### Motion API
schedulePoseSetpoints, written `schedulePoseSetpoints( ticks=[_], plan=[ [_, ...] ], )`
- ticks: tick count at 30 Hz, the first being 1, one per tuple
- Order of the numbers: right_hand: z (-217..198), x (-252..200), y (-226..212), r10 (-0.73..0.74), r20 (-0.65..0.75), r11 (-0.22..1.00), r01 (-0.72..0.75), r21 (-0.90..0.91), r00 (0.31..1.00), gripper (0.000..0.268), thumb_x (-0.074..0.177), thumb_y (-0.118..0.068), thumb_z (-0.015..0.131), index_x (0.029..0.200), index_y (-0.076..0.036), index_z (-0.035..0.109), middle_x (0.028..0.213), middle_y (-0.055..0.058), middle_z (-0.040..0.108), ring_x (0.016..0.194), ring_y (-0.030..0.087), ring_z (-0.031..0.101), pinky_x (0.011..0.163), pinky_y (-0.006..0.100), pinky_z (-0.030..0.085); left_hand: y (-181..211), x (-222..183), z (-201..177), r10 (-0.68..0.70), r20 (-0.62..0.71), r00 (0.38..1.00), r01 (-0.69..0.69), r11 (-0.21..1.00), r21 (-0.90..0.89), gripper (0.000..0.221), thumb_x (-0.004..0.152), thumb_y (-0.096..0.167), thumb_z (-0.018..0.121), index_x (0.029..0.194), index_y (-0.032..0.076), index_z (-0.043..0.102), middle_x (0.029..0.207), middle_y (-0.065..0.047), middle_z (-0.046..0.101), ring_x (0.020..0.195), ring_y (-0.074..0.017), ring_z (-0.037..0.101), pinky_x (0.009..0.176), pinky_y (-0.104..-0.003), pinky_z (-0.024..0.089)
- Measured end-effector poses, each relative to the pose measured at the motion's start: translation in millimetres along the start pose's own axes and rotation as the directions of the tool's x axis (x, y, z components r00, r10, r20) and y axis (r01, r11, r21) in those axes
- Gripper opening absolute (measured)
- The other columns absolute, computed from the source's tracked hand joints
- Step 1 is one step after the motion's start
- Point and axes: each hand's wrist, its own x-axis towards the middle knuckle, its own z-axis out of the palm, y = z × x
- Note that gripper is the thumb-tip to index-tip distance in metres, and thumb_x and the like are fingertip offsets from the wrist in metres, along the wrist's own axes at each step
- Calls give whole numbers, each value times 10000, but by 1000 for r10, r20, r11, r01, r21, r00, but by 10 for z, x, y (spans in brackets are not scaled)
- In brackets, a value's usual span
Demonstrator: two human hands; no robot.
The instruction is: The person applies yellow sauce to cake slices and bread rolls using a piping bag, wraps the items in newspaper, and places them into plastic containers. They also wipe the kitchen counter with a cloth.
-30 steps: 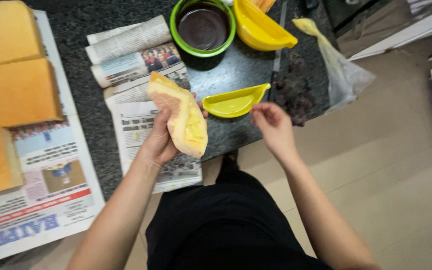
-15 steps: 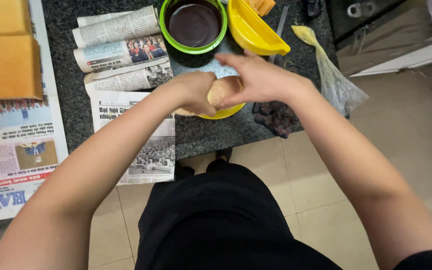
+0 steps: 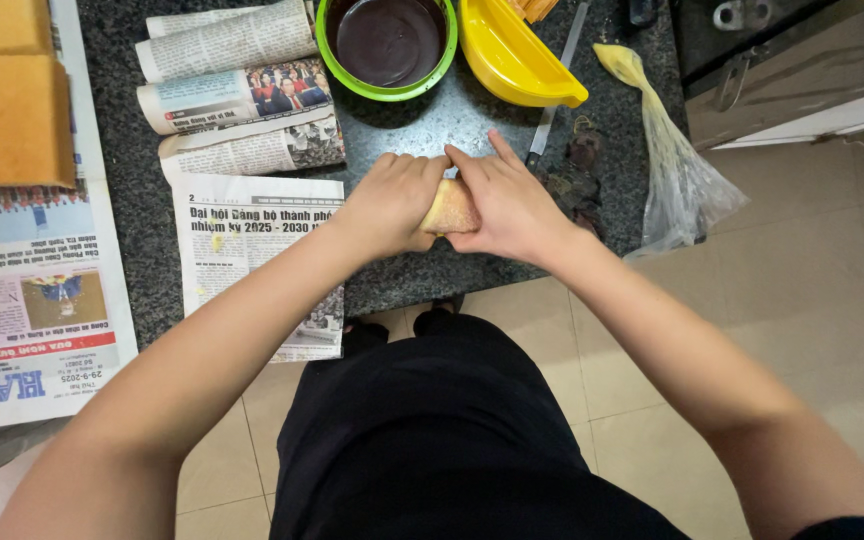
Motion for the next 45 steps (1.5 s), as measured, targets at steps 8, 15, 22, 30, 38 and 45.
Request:
schedulePoseSetpoints(
  ticks=[8, 15, 22, 30, 38, 45],
  plan=[
    [88, -200, -29, -84, -80, 961, 59, -270, 993, 891, 649, -307, 886, 1386, 52, 537, 1118, 167, 656, 1101, 308, 630, 1249, 519, 258, 50, -169, 332, 66, -163, 984, -28, 974, 224, 660, 729, 126, 733, 1343, -30, 546, 1201, -155, 636, 1130, -308, 602, 1081, -455, 416],
    [-77, -338, -83, 21, -46, 906, -39, -421, 999, 896, 581, -279, 902, 1366, 9, 581, 1124, 139, 648, 1135, 315, 612, 1246, 522, 271, 423, -38, 754, -78, -401, 913, 165, 968, 188, 478, 875, 139, 591, 1326, -19, 577, 1261, -150, 629, 1193, -287, 601, 1095, -410, 461],
    [161, -211, -63, -59, -118, 944, 17, -330, 991, 735, 676, -277, 888, 1308, -1, 636, 1099, 133, 647, 1117, 312, 614, 1257, 544, 276, 31, -232, 490, 46, -359, 932, 23, 982, 188, 594, 797, 127, 701, 1360, 4, 552, 1260, -162, 616, 1220, -326, 586, 1102, -435, 455],
    [147, -36, 24, 59, 20, 996, -58, -62, 998, 626, 699, -331, 839, 1203, 2, 674, 1045, 161, 683, 1082, 350, 634, 1247, 589, 204, -395, -360, 103, -1, -86, 996, -16, 980, -197, 967, 613, 254, 934, 1435, -6, 497, 1291, -219, 617, 1240, -380, 556, 1080, -486, 420],
    [-83, 180, 67, 123, 281, 990, -100, -95, 952, 658, 687, -423, 827, 1194, -25, 697, 1051, 184, 720, 1117, 335, 645, 1264, 577, 139, -545, -273, 182, -40, 74, 996, 60, 956, -286, 830, 606, 310, 896, 1324, 4, 610, 1218, -200, 650, 1227, -376, 542, 1104, -462, 366],
    [13, 266, 192, 125, 409, 992, -99, -83, 904, 725, 668, -479, 819, 1234, -45, 690, 1038, 187, 725, 1153, 348, 587, 1205, 595, 122, -516, -262, 218, -175, 244, 954, 241, 931, -275, 758, 546, 354, 853, 1233, 68, 708, 1133, -134, 724, 1210, -299, 542, 1158, -476, 190]
  ],
)
